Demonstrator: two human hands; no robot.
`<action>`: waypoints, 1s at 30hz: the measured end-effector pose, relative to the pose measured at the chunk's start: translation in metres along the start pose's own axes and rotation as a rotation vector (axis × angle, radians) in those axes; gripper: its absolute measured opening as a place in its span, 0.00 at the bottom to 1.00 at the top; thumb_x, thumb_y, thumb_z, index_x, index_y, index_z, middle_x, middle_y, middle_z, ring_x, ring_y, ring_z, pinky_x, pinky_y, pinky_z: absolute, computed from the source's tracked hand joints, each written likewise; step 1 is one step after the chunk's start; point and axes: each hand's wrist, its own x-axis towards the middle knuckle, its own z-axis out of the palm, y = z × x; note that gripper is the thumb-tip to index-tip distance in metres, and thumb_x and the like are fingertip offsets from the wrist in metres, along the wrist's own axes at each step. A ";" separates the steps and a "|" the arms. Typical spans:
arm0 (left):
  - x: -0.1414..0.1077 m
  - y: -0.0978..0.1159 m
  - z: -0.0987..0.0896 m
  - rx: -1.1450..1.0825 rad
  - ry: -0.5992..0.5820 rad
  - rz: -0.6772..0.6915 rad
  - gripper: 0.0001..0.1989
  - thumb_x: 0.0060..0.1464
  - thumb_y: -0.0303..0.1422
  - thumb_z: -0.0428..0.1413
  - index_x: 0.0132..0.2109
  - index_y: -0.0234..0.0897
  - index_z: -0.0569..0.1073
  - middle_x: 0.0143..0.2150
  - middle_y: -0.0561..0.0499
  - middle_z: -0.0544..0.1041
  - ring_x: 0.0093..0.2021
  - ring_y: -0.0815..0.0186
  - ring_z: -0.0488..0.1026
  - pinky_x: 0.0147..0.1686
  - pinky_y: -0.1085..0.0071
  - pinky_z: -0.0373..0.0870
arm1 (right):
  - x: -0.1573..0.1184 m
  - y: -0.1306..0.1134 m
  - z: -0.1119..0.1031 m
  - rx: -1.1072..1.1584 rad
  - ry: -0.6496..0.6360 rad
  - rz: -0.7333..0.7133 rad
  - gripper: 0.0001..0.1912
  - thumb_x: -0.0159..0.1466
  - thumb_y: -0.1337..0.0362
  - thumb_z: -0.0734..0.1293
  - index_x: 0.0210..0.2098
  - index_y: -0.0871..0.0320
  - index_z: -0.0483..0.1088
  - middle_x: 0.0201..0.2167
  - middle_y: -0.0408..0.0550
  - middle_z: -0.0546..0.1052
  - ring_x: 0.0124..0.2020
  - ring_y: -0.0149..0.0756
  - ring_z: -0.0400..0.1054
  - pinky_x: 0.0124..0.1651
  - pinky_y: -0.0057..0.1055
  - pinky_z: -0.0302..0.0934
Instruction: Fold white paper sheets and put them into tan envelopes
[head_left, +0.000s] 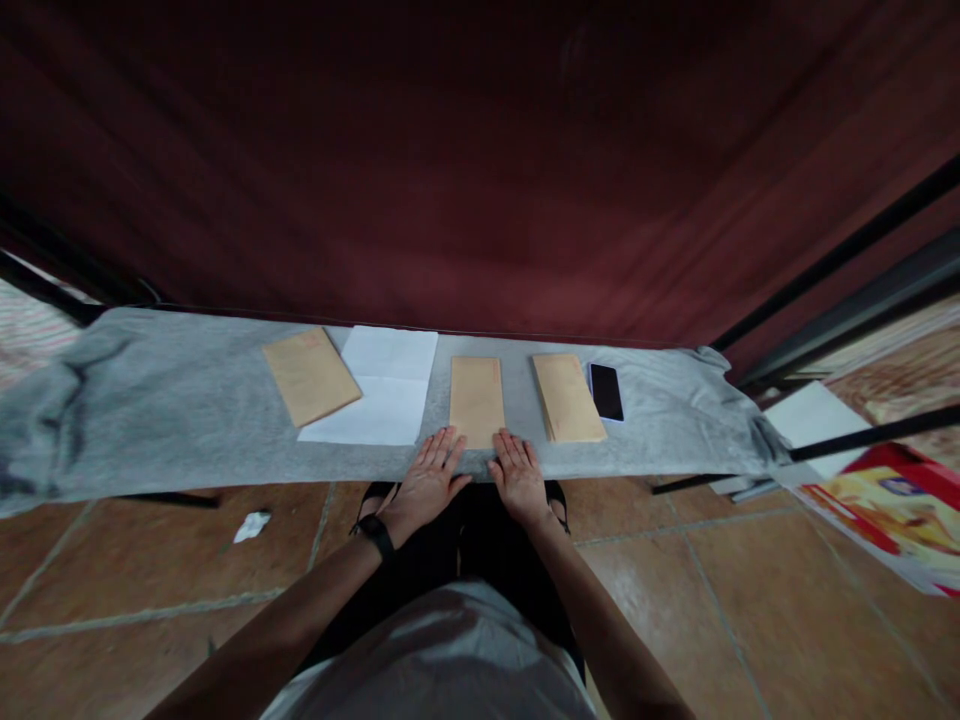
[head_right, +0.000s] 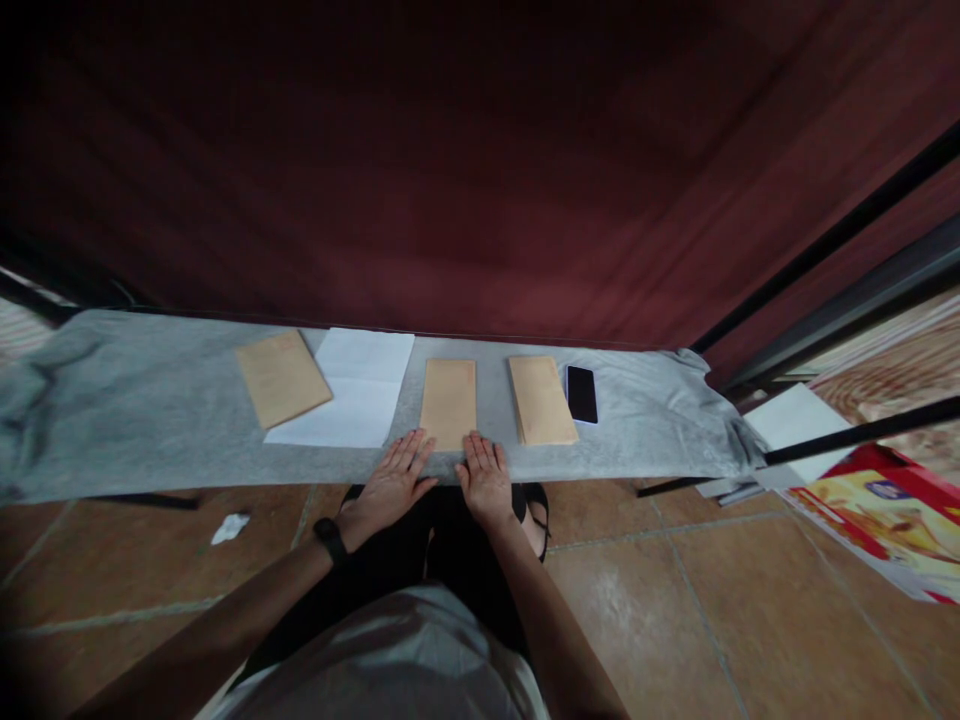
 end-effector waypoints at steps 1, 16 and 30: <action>0.001 0.001 0.000 0.002 -0.007 -0.006 0.33 0.66 0.46 0.47 0.70 0.31 0.58 0.73 0.35 0.54 0.74 0.50 0.49 0.70 0.50 0.53 | 0.000 0.001 0.000 0.002 0.003 -0.001 0.28 0.75 0.57 0.54 0.71 0.60 0.55 0.69 0.55 0.62 0.70 0.43 0.56 0.71 0.46 0.46; 0.079 0.015 0.025 -0.076 -0.115 -0.026 0.31 0.67 0.36 0.37 0.73 0.29 0.52 0.74 0.41 0.55 0.74 0.58 0.48 0.71 0.55 0.47 | 0.001 -0.001 0.002 -0.006 0.003 0.010 0.27 0.75 0.57 0.55 0.70 0.61 0.57 0.69 0.55 0.62 0.70 0.45 0.56 0.72 0.47 0.45; 0.140 0.013 0.039 -0.076 -0.039 -0.088 0.32 0.66 0.41 0.41 0.73 0.34 0.51 0.73 0.42 0.56 0.75 0.56 0.48 0.72 0.50 0.39 | 0.002 -0.002 0.000 0.014 -0.018 0.025 0.28 0.75 0.57 0.54 0.71 0.61 0.55 0.69 0.55 0.62 0.70 0.45 0.54 0.71 0.49 0.46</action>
